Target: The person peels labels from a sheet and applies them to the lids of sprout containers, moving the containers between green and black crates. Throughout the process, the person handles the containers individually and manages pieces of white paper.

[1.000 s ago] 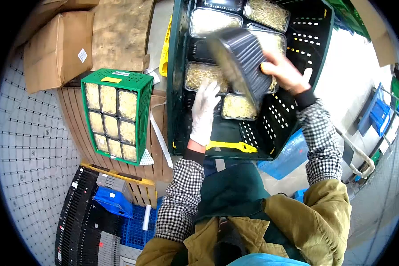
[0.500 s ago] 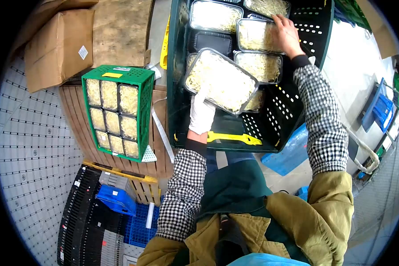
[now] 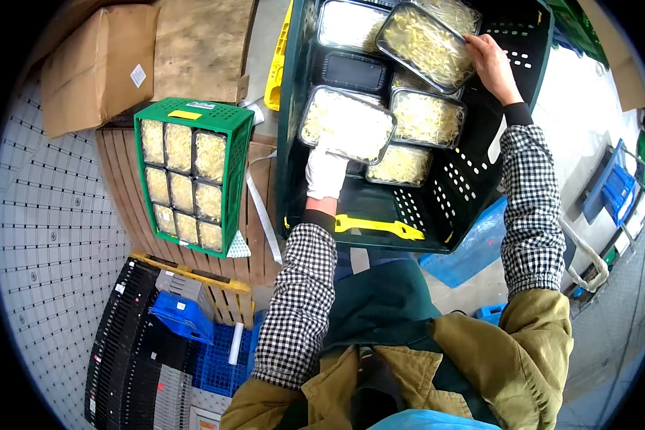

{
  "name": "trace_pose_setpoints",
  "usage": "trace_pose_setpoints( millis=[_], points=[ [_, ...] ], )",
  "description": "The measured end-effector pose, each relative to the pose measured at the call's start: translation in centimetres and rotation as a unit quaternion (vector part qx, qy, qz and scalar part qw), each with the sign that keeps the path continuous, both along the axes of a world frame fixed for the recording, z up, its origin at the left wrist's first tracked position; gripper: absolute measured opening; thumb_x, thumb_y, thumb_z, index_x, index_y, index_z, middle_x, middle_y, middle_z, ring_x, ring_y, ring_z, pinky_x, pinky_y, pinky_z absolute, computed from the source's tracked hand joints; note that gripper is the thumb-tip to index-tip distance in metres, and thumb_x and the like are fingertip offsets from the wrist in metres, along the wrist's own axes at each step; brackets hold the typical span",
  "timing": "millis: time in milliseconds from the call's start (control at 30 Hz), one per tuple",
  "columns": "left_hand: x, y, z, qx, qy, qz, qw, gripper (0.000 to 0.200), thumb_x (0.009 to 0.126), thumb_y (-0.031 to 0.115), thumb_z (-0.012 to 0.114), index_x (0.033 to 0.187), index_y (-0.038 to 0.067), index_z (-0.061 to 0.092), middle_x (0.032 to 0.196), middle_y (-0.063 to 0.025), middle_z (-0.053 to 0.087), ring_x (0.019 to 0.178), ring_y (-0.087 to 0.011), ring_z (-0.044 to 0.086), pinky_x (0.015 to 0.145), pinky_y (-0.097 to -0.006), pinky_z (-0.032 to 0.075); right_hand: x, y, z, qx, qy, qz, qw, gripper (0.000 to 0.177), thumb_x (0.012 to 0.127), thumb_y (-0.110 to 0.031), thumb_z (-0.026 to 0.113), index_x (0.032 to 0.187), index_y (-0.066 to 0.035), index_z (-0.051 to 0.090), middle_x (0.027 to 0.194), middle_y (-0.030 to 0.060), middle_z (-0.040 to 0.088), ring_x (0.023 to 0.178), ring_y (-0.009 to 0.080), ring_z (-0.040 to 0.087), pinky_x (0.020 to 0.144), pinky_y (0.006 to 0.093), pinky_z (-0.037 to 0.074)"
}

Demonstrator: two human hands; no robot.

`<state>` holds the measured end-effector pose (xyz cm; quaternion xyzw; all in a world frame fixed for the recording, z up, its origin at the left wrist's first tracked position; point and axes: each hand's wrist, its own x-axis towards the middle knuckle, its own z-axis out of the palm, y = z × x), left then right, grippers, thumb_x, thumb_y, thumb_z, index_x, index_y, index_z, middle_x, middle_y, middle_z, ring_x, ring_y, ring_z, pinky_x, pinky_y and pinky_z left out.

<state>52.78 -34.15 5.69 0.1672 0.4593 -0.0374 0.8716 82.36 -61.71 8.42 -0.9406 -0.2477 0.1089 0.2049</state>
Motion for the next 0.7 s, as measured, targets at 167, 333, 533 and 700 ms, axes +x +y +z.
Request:
trace_pose_setpoints(
  millis=[167,333,533,700],
  points=[
    [-3.8,-0.8,-6.5,0.128,-0.053,-0.078,0.987,0.03,0.094,0.023,0.034,0.113,0.007,0.051,0.119,-0.0094,0.051,0.116,-0.0283,0.046,0.107,-0.057,0.025,-0.1,5.6,-2.3,0.109,0.051,0.087,0.989,0.026,0.092,-0.019,0.054,0.112,-0.005,0.062,0.092,0.0158,0.061,0.088,0.0309,0.06,0.08,0.0362,0.048],
    [-2.7,-0.4,-4.6,0.053,0.059,-0.018,0.997,0.03,0.095,0.023,0.032,0.114,0.007,0.048,0.116,-0.0126,0.05,0.119,-0.0311,0.045,0.105,-0.0571,0.03,-2.1,9.7,-6.2,0.13,0.0,0.051,0.99,0.028,0.09,-0.015,0.056,0.117,-0.01,0.059,0.096,0.0153,0.06,0.088,0.0314,0.06,0.078,0.0387,0.049],
    [-0.9,-0.6,-1.1,0.034,0.112,0.026,0.993,0.032,0.097,0.023,0.031,0.119,0.005,0.044,0.124,-0.0133,0.048,0.122,-0.0365,0.042,0.103,-0.0562,0.034,-8.9,6.8,-3.2,0.106,-0.059,-0.191,0.974,0.029,0.085,-0.009,0.06,0.114,-0.005,0.058,0.104,0.0141,0.06,0.093,0.031,0.059,0.083,0.0384,0.048],
    [-1.1,-0.7,-0.7,0.042,0.163,-0.019,0.986,0.04,0.097,0.026,0.03,0.129,0.004,0.04,0.131,-0.0164,0.045,0.126,-0.0364,0.04,0.103,-0.0546,0.033,-13.4,1.5,-3.7,-0.109,-0.009,0.006,0.994,0.042,0.074,-0.011,0.063,0.115,-0.008,0.058,0.104,0.0141,0.058,0.101,0.0323,0.054,0.087,0.0406,0.045]
  ],
)
